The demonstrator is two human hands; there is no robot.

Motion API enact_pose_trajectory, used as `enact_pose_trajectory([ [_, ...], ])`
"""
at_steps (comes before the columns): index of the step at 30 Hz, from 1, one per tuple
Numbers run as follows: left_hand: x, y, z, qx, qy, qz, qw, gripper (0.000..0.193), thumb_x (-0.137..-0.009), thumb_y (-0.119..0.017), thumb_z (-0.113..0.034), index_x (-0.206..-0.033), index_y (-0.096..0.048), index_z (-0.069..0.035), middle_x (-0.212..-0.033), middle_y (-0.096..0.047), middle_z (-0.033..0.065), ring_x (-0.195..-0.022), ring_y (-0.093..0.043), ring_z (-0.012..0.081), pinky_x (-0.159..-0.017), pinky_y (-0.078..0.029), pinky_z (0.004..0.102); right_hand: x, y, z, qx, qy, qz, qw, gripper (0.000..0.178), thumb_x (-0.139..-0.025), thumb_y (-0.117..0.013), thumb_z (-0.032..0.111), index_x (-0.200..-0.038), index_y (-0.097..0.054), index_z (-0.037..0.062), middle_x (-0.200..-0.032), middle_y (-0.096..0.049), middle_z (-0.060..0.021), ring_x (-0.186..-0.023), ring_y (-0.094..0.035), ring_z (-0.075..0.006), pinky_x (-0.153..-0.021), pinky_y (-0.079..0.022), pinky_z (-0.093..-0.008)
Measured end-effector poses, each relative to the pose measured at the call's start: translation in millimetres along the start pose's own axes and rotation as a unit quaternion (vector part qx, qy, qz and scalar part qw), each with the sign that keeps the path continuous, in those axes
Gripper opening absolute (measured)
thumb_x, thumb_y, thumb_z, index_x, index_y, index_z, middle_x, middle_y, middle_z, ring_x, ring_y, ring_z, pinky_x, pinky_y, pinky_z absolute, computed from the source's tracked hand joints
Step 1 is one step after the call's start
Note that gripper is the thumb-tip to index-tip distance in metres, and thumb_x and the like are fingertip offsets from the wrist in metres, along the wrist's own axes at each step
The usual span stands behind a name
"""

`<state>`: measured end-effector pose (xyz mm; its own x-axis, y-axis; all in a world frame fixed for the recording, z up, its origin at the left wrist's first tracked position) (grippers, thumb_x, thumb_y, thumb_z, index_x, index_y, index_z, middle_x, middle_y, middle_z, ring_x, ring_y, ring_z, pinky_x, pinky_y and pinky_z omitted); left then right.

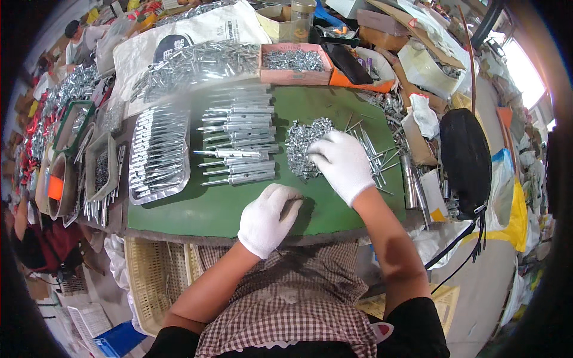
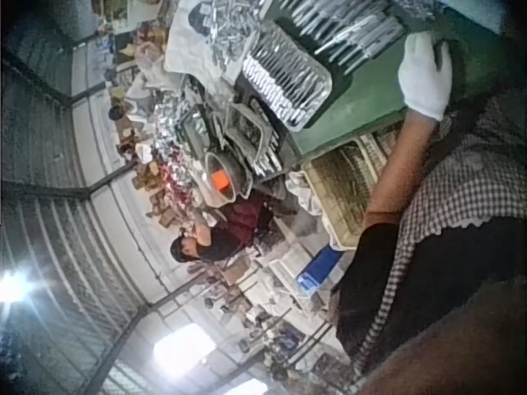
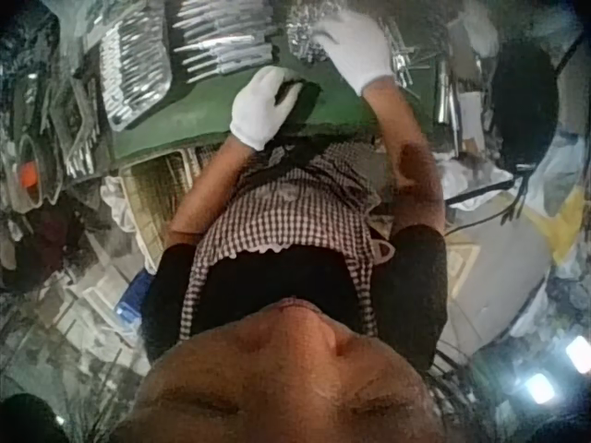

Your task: The person assembles metal hardware by inserting metal rods into cylindrical sleeves by hand, and then fits small screws and fasteners together on the workbench.

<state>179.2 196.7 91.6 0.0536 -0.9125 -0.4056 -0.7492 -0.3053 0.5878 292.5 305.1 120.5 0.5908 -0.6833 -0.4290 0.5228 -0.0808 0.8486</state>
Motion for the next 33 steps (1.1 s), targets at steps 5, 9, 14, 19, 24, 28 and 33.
enact_pose_trajectory([
  [5, 2, 3, 3, 0.008, 0.022, -0.003, 1.000, 0.013, -0.080, -0.072, -0.006, -0.091, -0.064, -0.007, -0.089, -0.065, 0.0089, -0.077, -0.065, 0.0277, -0.065, -0.052, 0.0351, 49, -3, 26, -0.195, -0.123, 0.147, 0.962, 0.017, -0.086, -0.064, 0.023, -0.094, -0.068, 0.0077, -0.088, -0.063, -0.0131, -0.083, -0.062, -0.0332, -0.074, -0.049, -0.0425],
  [9, 2, -1, -5, 0.006, -0.024, 0.017, 1.000, 0.016, -0.078, -0.073, -0.006, -0.092, -0.065, -0.007, -0.091, -0.066, 0.0093, -0.080, -0.066, 0.0279, -0.067, -0.053, 0.0358, 64, -9, 24, -0.204, -0.143, 0.126, 0.960, 0.014, -0.085, -0.065, 0.019, -0.091, -0.066, 0.0063, -0.086, -0.063, -0.0134, -0.084, -0.062, -0.0335, -0.073, -0.049, -0.0427],
  [14, -7, 36, -7, -0.066, -0.106, -0.064, 0.990, 0.029, -0.078, -0.071, -0.005, -0.106, -0.065, -0.009, -0.104, -0.064, 0.0116, -0.091, -0.064, 0.0322, -0.078, -0.051, 0.0408, 68, -1, 10, -0.037, -0.094, 0.075, 0.992, 0.010, -0.082, -0.066, 0.017, -0.088, -0.065, 0.0092, -0.083, -0.060, -0.0123, -0.081, -0.060, -0.0336, -0.072, -0.048, -0.0442],
  [19, -42, 76, 45, -0.327, -0.073, -0.045, 0.941, 0.035, -0.078, -0.068, -0.012, -0.113, -0.063, -0.011, -0.114, -0.062, 0.0059, -0.113, -0.054, 0.0278, -0.093, -0.043, 0.0446, 28, 28, 4, 0.029, -0.064, 0.005, 0.998, 0.011, -0.081, -0.066, 0.018, -0.090, -0.064, 0.0118, -0.085, -0.059, -0.0121, -0.080, -0.061, -0.0336, -0.072, -0.049, -0.0446],
  [24, -50, 73, 72, -0.322, -0.073, 0.009, 0.944, 0.029, -0.076, -0.070, -0.014, -0.104, -0.063, -0.011, -0.105, -0.066, 0.0039, -0.102, -0.060, 0.0263, -0.088, -0.045, 0.0431, -72, 23, -43, 0.118, -0.054, -0.082, 0.988, 0.032, -0.084, -0.065, 0.024, -0.114, -0.060, 0.0130, -0.096, -0.063, -0.0158, -0.088, -0.063, -0.0361, -0.078, -0.050, -0.0467],
  [28, -53, 68, 80, -0.287, -0.070, -0.022, 0.955, 0.024, -0.075, -0.070, -0.013, -0.098, -0.061, -0.009, -0.102, -0.067, 0.0054, -0.096, -0.063, 0.0281, -0.085, -0.047, 0.0425, -131, -7, -104, 0.123, -0.140, -0.019, 0.982, 0.047, -0.085, -0.064, 0.030, -0.128, -0.056, 0.0148, -0.107, -0.065, -0.0205, -0.099, -0.063, -0.0383, -0.087, -0.050, -0.0477],
  [33, -51, 86, 38, -0.188, -0.148, -0.061, 0.969, 0.035, -0.077, -0.066, -0.002, -0.112, -0.062, -0.007, -0.103, -0.065, 0.0120, -0.093, -0.064, 0.0320, -0.085, -0.049, 0.0423, -134, 17, -101, 0.050, -0.091, -0.164, 0.981, 0.017, -0.088, -0.060, 0.019, -0.099, -0.067, 0.0093, -0.097, -0.068, -0.0157, -0.093, -0.064, -0.0341, -0.083, -0.050, -0.0432],
])
Point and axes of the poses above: each hand's wrist, its own x-axis away from the middle knuckle, its own y-axis out of the back of the hand, z = x × y, the point moved 9 cm from there along -x, towards the middle knuckle
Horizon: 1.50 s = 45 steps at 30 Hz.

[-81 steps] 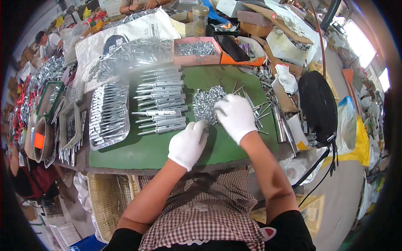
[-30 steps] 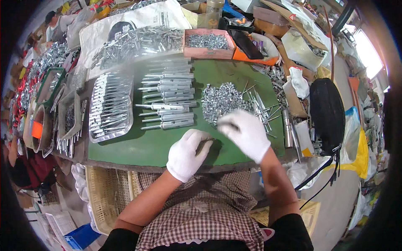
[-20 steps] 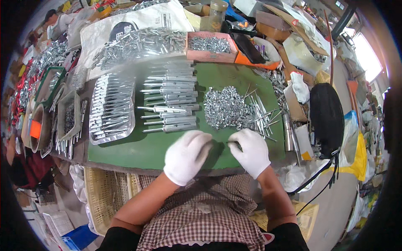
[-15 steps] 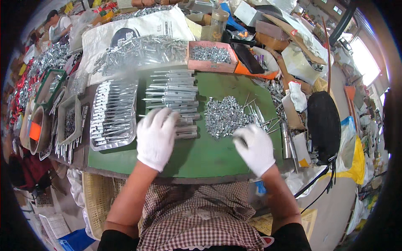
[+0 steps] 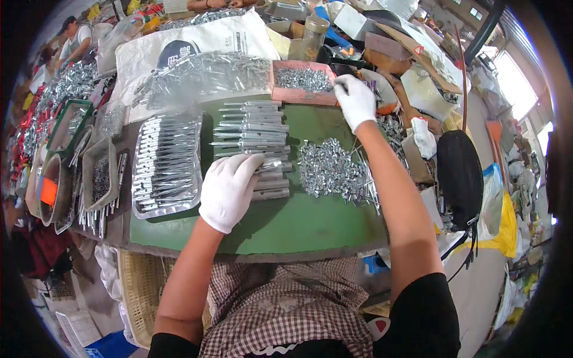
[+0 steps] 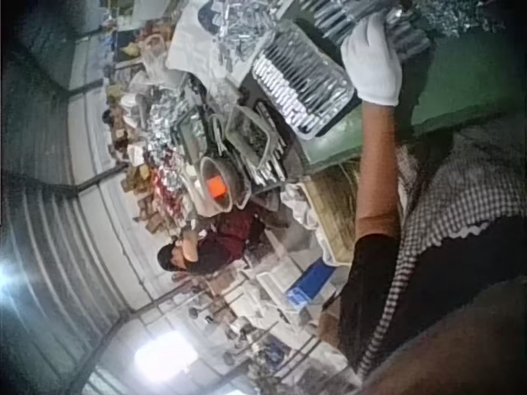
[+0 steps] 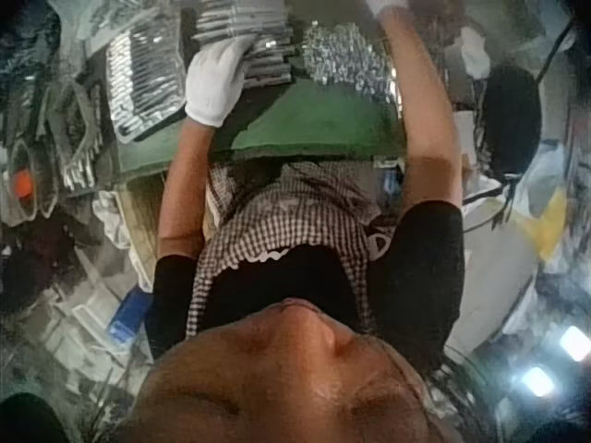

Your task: The person assembles metal hardware by inserting metal rods into cylindrical sleeves by hand, and then fits small screws and fasteners together on the workbench.

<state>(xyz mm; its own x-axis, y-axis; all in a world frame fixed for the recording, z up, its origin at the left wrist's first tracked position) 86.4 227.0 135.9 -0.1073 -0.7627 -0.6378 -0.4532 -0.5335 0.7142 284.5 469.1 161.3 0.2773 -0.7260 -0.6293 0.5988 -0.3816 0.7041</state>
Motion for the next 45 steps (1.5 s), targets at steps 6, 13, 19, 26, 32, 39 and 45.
enact_pose_trajectory([
  [6, 26, 13, -28, 0.052, 0.018, 0.097, 0.994, 0.037, -0.076, -0.071, -0.007, -0.112, -0.064, -0.009, -0.096, -0.062, 0.0109, -0.080, -0.064, 0.0309, -0.067, -0.053, 0.0385, 105, 104, 97, -0.068, 0.034, 0.092, 0.993, 0.010, -0.078, -0.065, 0.013, -0.085, -0.064, 0.0061, -0.086, -0.066, -0.0126, -0.080, -0.064, -0.0322, -0.073, -0.051, -0.0396],
  [13, 45, -38, -84, 0.020, -0.034, 0.240, 0.970, 0.027, -0.078, -0.072, -0.022, -0.100, -0.061, -0.012, -0.084, -0.060, 0.0060, -0.075, -0.063, 0.0271, -0.065, -0.052, 0.0383, 237, 64, 74, -0.233, -0.132, 0.221, 0.938, 0.014, -0.090, -0.057, 0.014, -0.095, -0.065, 0.0032, -0.090, -0.064, -0.0129, -0.082, -0.064, -0.0265, -0.078, -0.050, -0.0354],
  [19, 36, -29, -109, 0.083, -0.077, 0.223, 0.968, 0.029, -0.075, -0.073, -0.019, -0.102, -0.064, -0.010, -0.090, -0.063, 0.0052, -0.080, -0.064, 0.0259, -0.068, -0.052, 0.0369, 269, 65, 79, -0.507, -0.381, 0.168, 0.755, 0.028, -0.102, -0.045, 0.017, -0.114, -0.061, -0.0016, -0.091, -0.066, -0.0074, -0.066, -0.061, -0.0135, -0.072, -0.050, -0.0272],
  [26, 39, -28, -107, 0.080, -0.039, 0.230, 0.969, 0.031, -0.077, -0.071, -0.015, -0.108, -0.065, -0.010, -0.088, -0.065, 0.0071, -0.078, -0.064, 0.0268, -0.067, -0.053, 0.0370, 276, 58, 77, -0.381, -0.303, 0.266, 0.832, 0.024, -0.098, -0.052, 0.020, -0.107, -0.065, 0.0018, -0.070, -0.064, -0.0056, -0.064, -0.060, -0.0140, -0.064, -0.048, -0.0306],
  [32, 46, -35, -103, 0.090, 0.000, 0.247, 0.965, 0.031, -0.079, -0.068, -0.013, -0.110, -0.067, -0.020, -0.084, -0.064, 0.0058, -0.069, -0.064, 0.0267, -0.060, -0.053, 0.0364, 269, 61, 80, -0.350, -0.290, 0.264, 0.851, 0.022, -0.096, -0.055, 0.021, -0.094, -0.063, 0.0011, -0.078, -0.065, -0.0095, -0.071, -0.062, -0.0213, -0.068, -0.049, -0.0335],
  [39, 47, -39, -107, 0.022, 0.020, 0.213, 0.977, 0.024, -0.082, -0.067, -0.017, -0.106, -0.066, -0.021, -0.077, -0.058, 0.0064, -0.061, -0.062, 0.0280, -0.053, -0.051, 0.0382, 231, 78, 55, -0.095, -0.149, 0.104, 0.979, 0.014, -0.087, -0.063, 0.016, -0.098, -0.069, 0.0089, -0.092, -0.063, -0.0119, -0.082, -0.063, -0.0325, -0.072, -0.050, -0.0407],
  [45, 53, -53, -101, -0.028, 0.049, 0.249, 0.967, 0.019, -0.085, -0.064, -0.020, -0.104, -0.064, -0.020, -0.079, -0.055, 0.0078, -0.059, -0.060, 0.0287, -0.050, -0.049, 0.0396, 220, 52, 53, 0.001, -0.160, 0.178, 0.971, 0.012, -0.084, -0.068, 0.016, -0.095, -0.069, 0.0107, -0.093, -0.062, -0.0106, -0.081, -0.064, -0.0290, -0.073, -0.050, -0.0382],
])
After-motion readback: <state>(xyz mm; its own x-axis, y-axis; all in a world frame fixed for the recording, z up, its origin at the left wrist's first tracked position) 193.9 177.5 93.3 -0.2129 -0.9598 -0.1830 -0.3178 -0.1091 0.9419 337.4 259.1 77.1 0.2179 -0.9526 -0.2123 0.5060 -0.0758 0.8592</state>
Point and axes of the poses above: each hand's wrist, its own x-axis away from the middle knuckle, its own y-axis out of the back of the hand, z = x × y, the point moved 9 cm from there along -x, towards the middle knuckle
